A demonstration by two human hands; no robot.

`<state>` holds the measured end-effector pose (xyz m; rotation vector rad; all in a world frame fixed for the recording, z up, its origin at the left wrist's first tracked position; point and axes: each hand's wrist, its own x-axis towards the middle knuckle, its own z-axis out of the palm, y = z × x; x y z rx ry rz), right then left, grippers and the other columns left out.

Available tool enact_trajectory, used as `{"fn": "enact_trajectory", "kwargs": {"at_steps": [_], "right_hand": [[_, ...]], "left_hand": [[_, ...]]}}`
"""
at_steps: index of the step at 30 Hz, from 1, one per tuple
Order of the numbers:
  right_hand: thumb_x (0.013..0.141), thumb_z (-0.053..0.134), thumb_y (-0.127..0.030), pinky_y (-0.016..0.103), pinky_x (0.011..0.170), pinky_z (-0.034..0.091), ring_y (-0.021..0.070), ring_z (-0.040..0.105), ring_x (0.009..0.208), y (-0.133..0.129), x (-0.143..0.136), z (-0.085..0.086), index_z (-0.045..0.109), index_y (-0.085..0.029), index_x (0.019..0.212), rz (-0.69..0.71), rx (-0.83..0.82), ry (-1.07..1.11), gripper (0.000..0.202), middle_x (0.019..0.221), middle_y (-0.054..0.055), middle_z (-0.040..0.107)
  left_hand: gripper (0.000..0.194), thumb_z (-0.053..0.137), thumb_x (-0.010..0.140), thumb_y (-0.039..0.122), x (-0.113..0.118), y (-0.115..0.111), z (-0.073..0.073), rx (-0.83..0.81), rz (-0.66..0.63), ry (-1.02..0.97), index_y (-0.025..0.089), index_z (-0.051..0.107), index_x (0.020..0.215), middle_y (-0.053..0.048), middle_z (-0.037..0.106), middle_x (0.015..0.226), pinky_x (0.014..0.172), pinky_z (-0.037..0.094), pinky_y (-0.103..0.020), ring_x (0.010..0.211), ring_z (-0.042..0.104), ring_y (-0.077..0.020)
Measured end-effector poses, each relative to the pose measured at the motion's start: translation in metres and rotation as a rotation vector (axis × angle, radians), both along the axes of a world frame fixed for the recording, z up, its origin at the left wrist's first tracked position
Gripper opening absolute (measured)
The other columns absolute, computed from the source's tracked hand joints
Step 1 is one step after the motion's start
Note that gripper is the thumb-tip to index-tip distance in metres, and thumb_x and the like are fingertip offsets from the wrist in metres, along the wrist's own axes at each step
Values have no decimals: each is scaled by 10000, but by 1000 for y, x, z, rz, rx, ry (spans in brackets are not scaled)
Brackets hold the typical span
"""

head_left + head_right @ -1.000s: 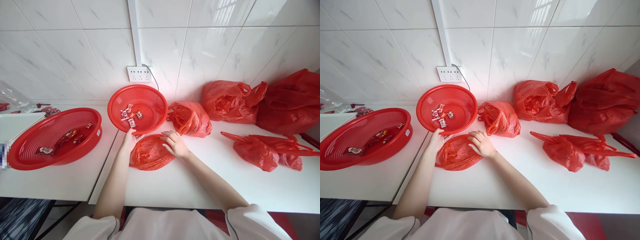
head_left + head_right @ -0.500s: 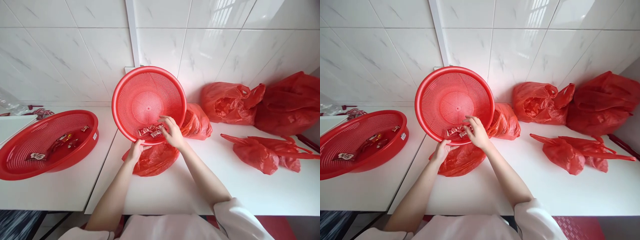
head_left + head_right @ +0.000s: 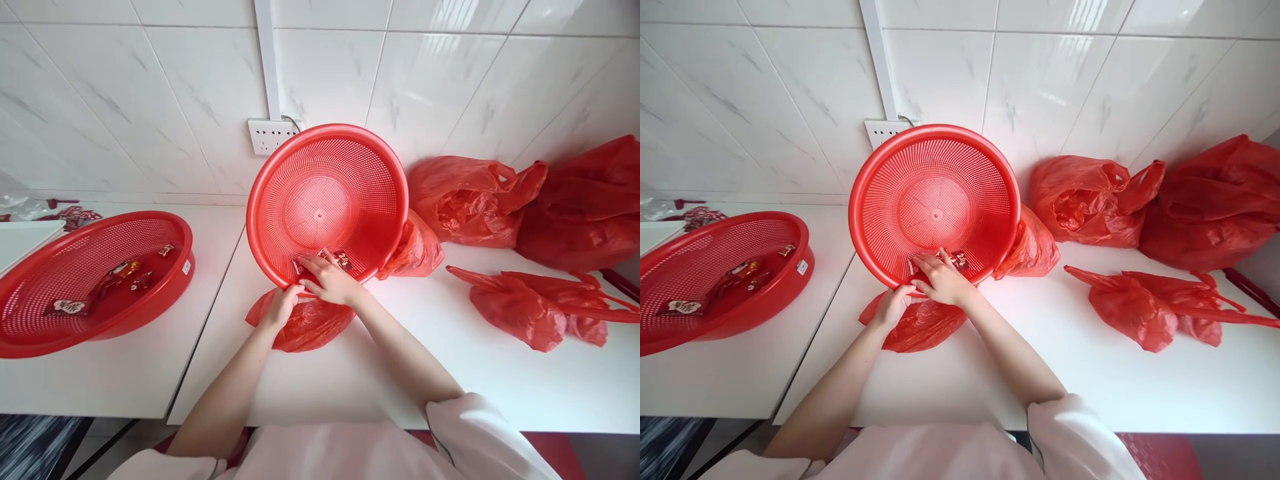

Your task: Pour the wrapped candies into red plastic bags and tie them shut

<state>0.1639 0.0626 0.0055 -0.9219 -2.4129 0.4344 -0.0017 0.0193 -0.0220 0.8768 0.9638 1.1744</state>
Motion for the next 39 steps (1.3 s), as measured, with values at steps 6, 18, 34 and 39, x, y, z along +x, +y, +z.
{"fn": "enact_trajectory", "kwargs": {"at_steps": [6, 18, 34, 39], "right_hand": [[828, 652, -327, 394, 959, 468, 245, 555, 1113, 0, 7, 9, 518, -181, 1320, 181, -46, 128, 530, 1202, 131, 587], [912, 509, -390, 349, 944, 511, 189, 584, 1125, 12, 3, 3, 575, -246, 1220, -154, -402, 896, 346, 1242, 58, 608], [743, 721, -468, 260, 512, 543, 184, 693, 653, -6, 27, 32, 572, -181, 1087, 161, -950, 420, 472, 793, 33, 712], [925, 489, -420, 340, 798, 534, 203, 671, 910, -13, 10, 21, 647, -233, 1083, 124, -595, 59, 291, 1038, 37, 704]], "left_hand": [[190, 537, 751, 210, -4, 11, 0, 13, -21, -126, 136, 649, 887, -77, 689, 916, 768, 551, -397, 905, 646, -240], [314, 536, 778, 241, -15, 17, 6, -36, -10, -161, 145, 626, 1063, -107, 643, 1177, 867, 544, -472, 1079, 604, -278], [224, 535, 739, 232, -47, 31, 6, 12, 196, -203, 137, 612, 926, -87, 683, 1023, 906, 519, -453, 1004, 636, -244], [208, 547, 717, 220, -45, 30, 9, 7, 226, -190, 137, 611, 896, -70, 686, 972, 890, 526, -452, 964, 643, -234]]}}
